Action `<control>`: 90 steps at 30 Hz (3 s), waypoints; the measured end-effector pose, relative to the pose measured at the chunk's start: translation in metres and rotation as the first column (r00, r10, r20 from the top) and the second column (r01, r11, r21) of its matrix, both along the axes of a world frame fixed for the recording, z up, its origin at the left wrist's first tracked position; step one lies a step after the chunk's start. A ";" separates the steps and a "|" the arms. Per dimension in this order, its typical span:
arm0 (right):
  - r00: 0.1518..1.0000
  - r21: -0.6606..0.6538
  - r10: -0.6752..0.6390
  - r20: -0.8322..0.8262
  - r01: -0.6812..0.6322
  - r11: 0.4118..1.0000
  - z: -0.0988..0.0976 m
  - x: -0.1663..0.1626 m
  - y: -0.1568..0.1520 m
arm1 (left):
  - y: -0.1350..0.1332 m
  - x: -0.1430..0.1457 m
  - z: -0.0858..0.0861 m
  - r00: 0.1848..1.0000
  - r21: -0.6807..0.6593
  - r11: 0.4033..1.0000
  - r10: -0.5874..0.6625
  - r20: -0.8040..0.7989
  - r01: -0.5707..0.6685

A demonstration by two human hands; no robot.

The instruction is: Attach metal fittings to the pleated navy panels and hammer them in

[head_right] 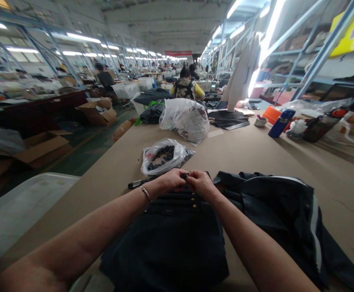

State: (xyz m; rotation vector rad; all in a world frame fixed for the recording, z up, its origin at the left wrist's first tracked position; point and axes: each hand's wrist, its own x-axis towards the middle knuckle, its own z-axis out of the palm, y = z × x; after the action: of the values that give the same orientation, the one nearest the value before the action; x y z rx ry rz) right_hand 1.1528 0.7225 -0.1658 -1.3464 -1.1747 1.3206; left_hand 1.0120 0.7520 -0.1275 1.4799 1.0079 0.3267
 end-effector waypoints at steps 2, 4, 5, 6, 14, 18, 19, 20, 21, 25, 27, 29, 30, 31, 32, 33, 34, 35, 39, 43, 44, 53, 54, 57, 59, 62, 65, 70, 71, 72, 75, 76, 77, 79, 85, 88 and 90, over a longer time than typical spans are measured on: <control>0.999 -0.009 -0.027 -0.024 0.026 1.000 -0.002 0.004 0.000 | 0.000 0.000 -0.001 0.999 -0.016 0.999 0.037 0.018 -0.037; 0.998 -0.016 -0.052 -0.041 0.051 0.999 -0.003 0.008 0.000 | 0.001 -0.001 -0.003 0.996 -0.034 0.996 0.081 0.032 -0.080; 0.996 -0.019 -0.062 -0.064 0.061 0.998 -0.002 0.009 -0.001 | 0.001 -0.001 -0.003 0.995 -0.047 0.994 0.096 0.041 -0.094; 0.991 -0.023 -0.071 -0.112 0.069 0.997 -0.002 0.009 -0.002 | 0.000 -0.001 -0.003 0.993 -0.060 0.993 0.102 0.051 -0.099; 0.905 -0.116 -0.165 -0.392 0.129 0.985 0.004 0.003 -0.010 | -0.005 0.003 -0.009 0.975 -0.097 0.987 0.140 0.172 -0.125; 0.996 -0.013 -0.068 -0.053 0.068 0.998 -0.002 0.014 -0.010 | -0.003 0.001 -0.010 0.975 -0.057 0.980 0.197 0.107 -0.192; 0.999 -0.003 -0.018 0.037 0.018 1.000 -0.004 0.017 -0.011 | -0.002 0.001 -0.010 0.974 -0.057 0.978 0.207 0.095 -0.202; 0.992 0.002 0.034 0.118 -0.034 0.999 -0.005 0.020 -0.012 | -0.002 0.001 -0.010 0.973 -0.061 0.976 0.212 0.089 -0.207; 0.979 0.003 0.080 0.189 -0.082 0.997 -0.006 0.022 -0.013 | -0.002 0.001 -0.010 0.975 -0.062 0.977 0.208 0.081 -0.203; 0.949 -0.021 0.173 0.263 -0.173 0.985 -0.007 0.023 -0.018 | -0.004 0.004 -0.012 0.994 -0.004 0.994 0.110 -0.029 -0.110; 0.957 -0.045 0.204 0.208 -0.199 0.979 -0.007 0.023 -0.019 | -0.005 0.006 -0.013 0.994 0.023 0.998 0.067 -0.087 -0.066; 0.955 -0.061 0.231 0.184 -0.223 0.973 -0.008 0.024 -0.019 | -0.006 0.006 -0.015 0.992 0.031 0.998 0.049 -0.115 -0.046; 0.953 -0.061 0.229 0.199 -0.221 0.973 -0.009 0.025 -0.019 | -0.005 0.006 -0.015 0.991 0.037 0.999 0.038 -0.132 -0.033; 0.946 -0.057 0.214 0.242 -0.206 0.977 -0.010 0.026 -0.018 | -0.005 0.006 -0.015 0.988 0.048 0.999 0.024 -0.153 -0.017; 0.931 -0.042 0.185 0.313 -0.181 0.983 -0.010 0.027 -0.018 | -0.004 0.005 -0.015 0.984 0.062 0.998 0.011 -0.177 0.000; 0.903 -0.018 0.153 0.400 -0.160 0.987 -0.010 0.029 -0.017 | -0.003 0.005 -0.016 0.979 0.080 0.997 0.000 -0.203 0.017; 0.862 0.006 0.127 0.490 -0.149 0.989 -0.010 0.030 -0.017 | -0.002 0.005 -0.016 0.974 0.102 0.994 -0.008 -0.227 0.033; 0.814 0.021 0.113 0.569 -0.152 0.988 -0.010 0.032 -0.017 | -0.001 0.005 -0.017 0.968 0.129 0.991 -0.012 -0.250 0.046; 0.722 -0.029 0.160 0.673 -0.191 0.981 -0.013 0.034 -0.017 | 0.002 0.007 -0.020 0.952 0.209 0.975 -0.012 -0.307 0.080; 0.715 -0.047 0.169 0.678 -0.187 0.981 -0.018 0.034 -0.017 | 0.002 0.008 -0.021 0.939 0.227 0.969 -0.017 -0.345 0.101; 0.712 -0.050 0.169 0.681 -0.186 0.981 -0.018 0.034 -0.016 | 0.002 0.008 -0.020 0.936 0.226 0.968 -0.020 -0.352 0.105; 0.680 -0.062 0.229 0.696 -0.261 0.963 -0.022 0.038 -0.013 | -0.001 0.007 -0.014 0.908 0.254 0.951 -0.055 -0.415 0.174; 0.672 -0.049 0.221 0.706 -0.264 0.963 -0.024 0.038 -0.013 | -0.001 0.007 -0.015 0.902 0.277 0.942 -0.056 -0.427 0.189; 0.638 -0.001 0.182 0.749 -0.273 0.962 -0.029 0.035 -0.012 | 0.002 0.007 -0.017 0.884 0.351 0.906 -0.050 -0.464 0.235; 0.610 0.029 0.151 0.778 -0.275 0.961 -0.032 0.033 -0.012 | 0.003 0.008 -0.020 0.872 0.387 0.884 -0.044 -0.488 0.262; 0.572 0.058 0.115 0.812 -0.274 0.960 -0.035 0.031 -0.012 | 0.005 0.007 -0.025 0.853 0.423 0.856 -0.041 -0.520 0.298; 0.553 0.066 0.111 0.826 -0.290 0.955 -0.034 0.030 -0.013 | 0.007 0.002 -0.027 0.842 0.448 0.836 -0.030 -0.538 0.316; 0.553 0.092 0.081 0.829 -0.278 0.956 -0.022 0.031 -0.013 | 0.006 -0.011 -0.018 0.868 0.440 0.860 -0.009 -0.497 0.261; 0.581 0.114 0.060 0.812 -0.259 0.959 -0.019 0.030 -0.012 | 0.004 -0.014 -0.015 0.878 0.429 0.869 -0.015 -0.478 0.248; 0.635 0.138 0.043 0.771 -0.234 0.962 -0.015 0.028 -0.011 | 0.001 -0.015 -0.011 0.893 0.405 0.884 -0.029 -0.448 0.232; 0.863 0.145 0.088 0.497 -0.182 0.973 -0.006 0.018 -0.008 | -0.008 -0.017 -0.002 0.960 0.235 0.961 -0.082 -0.268 0.148; 0.914 0.125 0.124 0.387 -0.185 0.975 -0.003 0.014 -0.007 | -0.011 -0.016 -0.001 0.977 0.169 0.978 -0.089 -0.192 0.122; 0.940 0.100 0.158 0.303 -0.196 0.975 -0.001 0.011 -0.007 | -0.013 -0.015 0.000 0.988 0.117 0.987 -0.092 -0.123 0.106; 0.959 0.054 0.193 0.209 -0.209 0.977 0.001 0.004 -0.009 | -0.015 -0.013 -0.002 0.994 0.079 0.992 -0.097 -0.049 0.101; 0.988 0.002 0.142 0.060 -0.142 0.990 0.003 -0.003 -0.017 | -0.016 -0.011 -0.012 0.995 0.044 0.994 -0.101 -0.020 0.102; 0.989 -0.014 0.146 0.038 -0.145 0.989 0.003 0.001 -0.019 | -0.018 -0.013 -0.010 0.993 0.018 0.993 -0.113 -0.016 0.113; 0.988 -0.032 0.144 0.050 -0.142 0.989 0.000 0.005 -0.019 | -0.018 -0.015 -0.009 0.993 0.014 0.994 -0.107 -0.054 0.108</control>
State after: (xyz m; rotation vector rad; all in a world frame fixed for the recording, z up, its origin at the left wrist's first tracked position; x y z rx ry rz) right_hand 1.1579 0.7037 -0.1653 -1.3446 -1.3133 1.4154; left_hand 0.9968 0.7337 -0.1362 1.5594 0.9651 0.2201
